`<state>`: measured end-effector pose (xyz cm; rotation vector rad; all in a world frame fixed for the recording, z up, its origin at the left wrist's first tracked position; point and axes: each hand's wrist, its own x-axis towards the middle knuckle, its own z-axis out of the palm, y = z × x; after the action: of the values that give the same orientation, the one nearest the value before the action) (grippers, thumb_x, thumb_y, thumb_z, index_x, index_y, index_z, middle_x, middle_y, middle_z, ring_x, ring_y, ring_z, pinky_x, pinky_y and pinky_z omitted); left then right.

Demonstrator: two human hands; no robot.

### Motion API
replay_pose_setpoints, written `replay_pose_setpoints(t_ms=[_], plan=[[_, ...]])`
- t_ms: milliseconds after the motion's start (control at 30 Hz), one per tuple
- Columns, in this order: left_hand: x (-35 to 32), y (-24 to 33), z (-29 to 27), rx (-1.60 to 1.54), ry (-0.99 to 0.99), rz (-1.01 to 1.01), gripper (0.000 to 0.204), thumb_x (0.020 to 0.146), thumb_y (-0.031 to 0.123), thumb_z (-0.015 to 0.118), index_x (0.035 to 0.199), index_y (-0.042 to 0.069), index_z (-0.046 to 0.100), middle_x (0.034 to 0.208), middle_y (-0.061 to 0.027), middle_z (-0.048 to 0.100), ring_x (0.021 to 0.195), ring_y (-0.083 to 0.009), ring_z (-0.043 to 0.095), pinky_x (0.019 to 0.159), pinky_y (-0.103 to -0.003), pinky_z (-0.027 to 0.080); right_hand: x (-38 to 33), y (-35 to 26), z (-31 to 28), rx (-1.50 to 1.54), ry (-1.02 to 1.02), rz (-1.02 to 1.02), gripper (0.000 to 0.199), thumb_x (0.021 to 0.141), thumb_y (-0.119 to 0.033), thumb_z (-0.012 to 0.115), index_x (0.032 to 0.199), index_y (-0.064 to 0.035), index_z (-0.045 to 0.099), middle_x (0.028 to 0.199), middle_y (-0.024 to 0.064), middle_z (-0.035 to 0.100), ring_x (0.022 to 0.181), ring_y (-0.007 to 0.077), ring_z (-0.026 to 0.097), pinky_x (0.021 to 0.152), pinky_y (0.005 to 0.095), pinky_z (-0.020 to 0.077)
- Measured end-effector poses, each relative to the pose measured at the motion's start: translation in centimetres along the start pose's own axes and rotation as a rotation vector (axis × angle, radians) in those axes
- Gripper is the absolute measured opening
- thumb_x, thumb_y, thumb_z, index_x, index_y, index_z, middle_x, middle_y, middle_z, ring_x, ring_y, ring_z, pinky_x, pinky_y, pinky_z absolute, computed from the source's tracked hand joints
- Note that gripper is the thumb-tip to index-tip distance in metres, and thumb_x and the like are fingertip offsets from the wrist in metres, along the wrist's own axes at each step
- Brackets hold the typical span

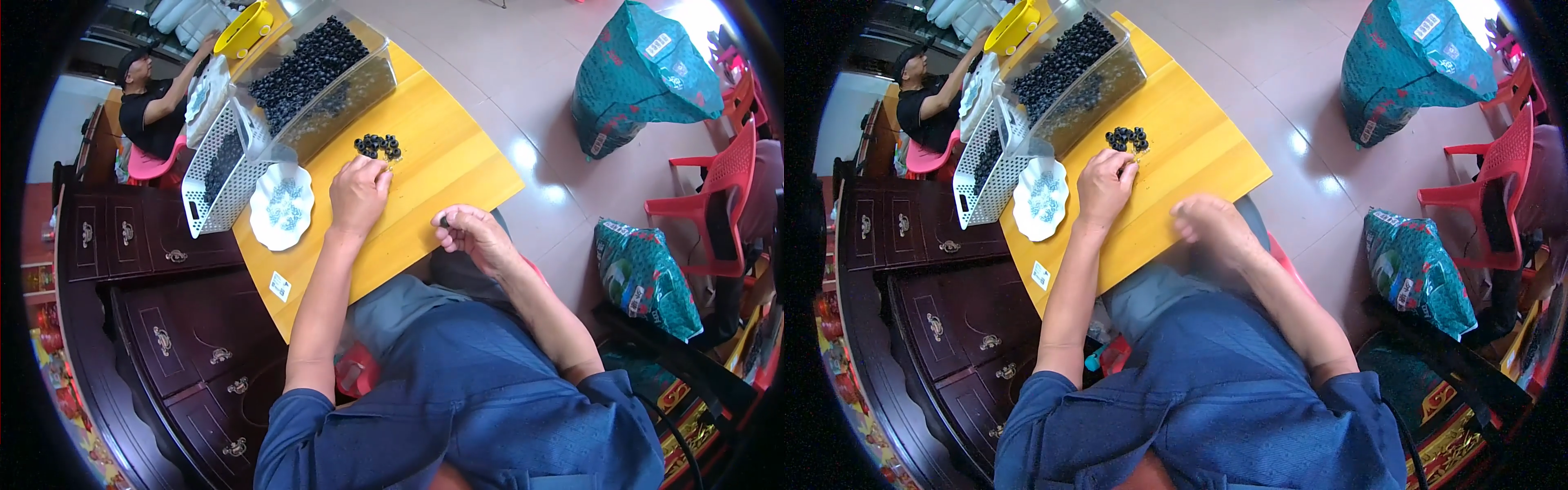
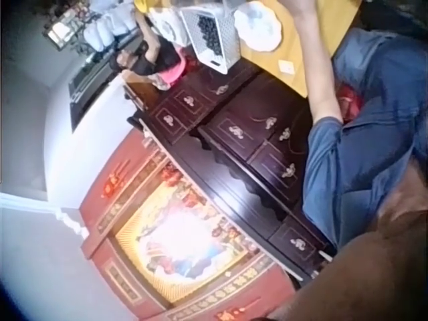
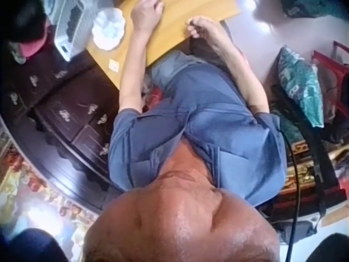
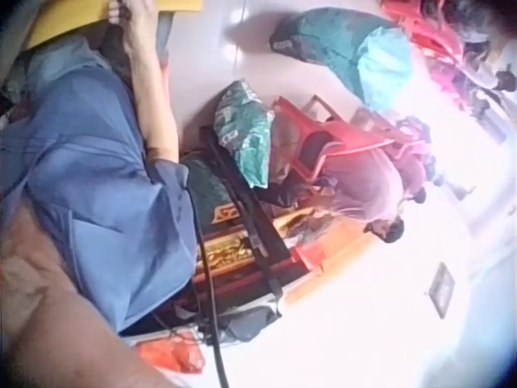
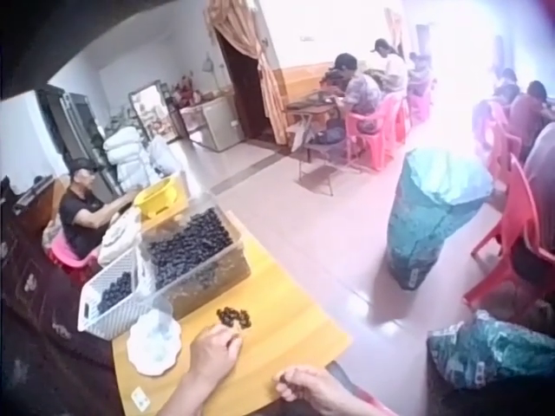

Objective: Manually inspect and sort small black seeds or nuts from a pile onto a white plate.

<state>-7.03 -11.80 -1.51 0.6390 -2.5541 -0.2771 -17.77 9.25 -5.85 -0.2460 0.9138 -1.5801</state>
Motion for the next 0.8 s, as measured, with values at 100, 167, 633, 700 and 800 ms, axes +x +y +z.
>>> replay_pose_setpoints(t_ms=[100,167,633,700,800], plan=[[0.4,0.3,0.5,0.002,-0.062,0.020,0.008,0.078,0.012,0.073,0.085,0.007,0.072,0.083,-0.0078,0.068,0.082,-0.0284,0.065,0.074,-0.039,0.052,-0.1,0.0,-0.4,-0.001,0.003,-0.015,0.023,0.096,-0.024,0.059,0.104,-0.0040,0.067,0.084,0.0038,0.069,0.071,0.0096,0.063,0.070,0.0248,0.0533],[0.5,0.1,0.9,0.036,-0.071,0.051,0.008,0.078,0.012,0.073,0.084,0.007,0.072,0.084,-0.0077,0.068,0.082,-0.0283,0.066,0.073,-0.038,0.052,-0.1,-0.1,-0.5,0.002,0.001,-0.022,0.023,0.096,-0.024,0.059,0.104,-0.0037,0.067,0.084,0.0042,0.068,0.071,0.0095,0.063,0.070,0.0249,0.0533],[1.9,0.8,0.5,0.112,-0.158,0.214,0.006,0.078,0.009,0.069,0.083,0.005,0.066,0.079,-0.0079,0.067,0.074,-0.0258,0.065,0.066,-0.038,0.052,0.0,-0.2,-1.9,0.472,-0.210,0.057,0.022,0.100,-0.017,0.057,0.118,-0.0037,0.057,0.105,0.0114,0.070,0.083,0.0128,0.069,0.076,0.0277,0.0600],[1.5,1.8,-0.1,0.021,-0.141,0.160,0.006,0.080,0.007,0.069,0.085,0.004,0.067,0.078,-0.0067,0.068,0.072,-0.0214,0.066,0.065,-0.034,0.052,0.0,-0.2,-1.9,0.495,-0.210,0.059,0.021,0.100,-0.016,0.057,0.118,-0.0041,0.058,0.106,0.0120,0.070,0.084,0.0141,0.069,0.076,0.0282,0.0600],[0.4,4.4,-1.7,-0.480,-0.192,-0.204,0.008,0.081,0.005,0.070,0.085,0.000,0.065,0.076,-0.0057,0.068,0.066,-0.0134,0.064,0.063,-0.028,0.051,0.0,-0.1,-2.0,0.535,-0.208,0.065,0.021,0.100,-0.016,0.056,0.118,-0.0049,0.058,0.107,0.0129,0.070,0.085,0.0164,0.070,0.076,0.0294,0.0600]])
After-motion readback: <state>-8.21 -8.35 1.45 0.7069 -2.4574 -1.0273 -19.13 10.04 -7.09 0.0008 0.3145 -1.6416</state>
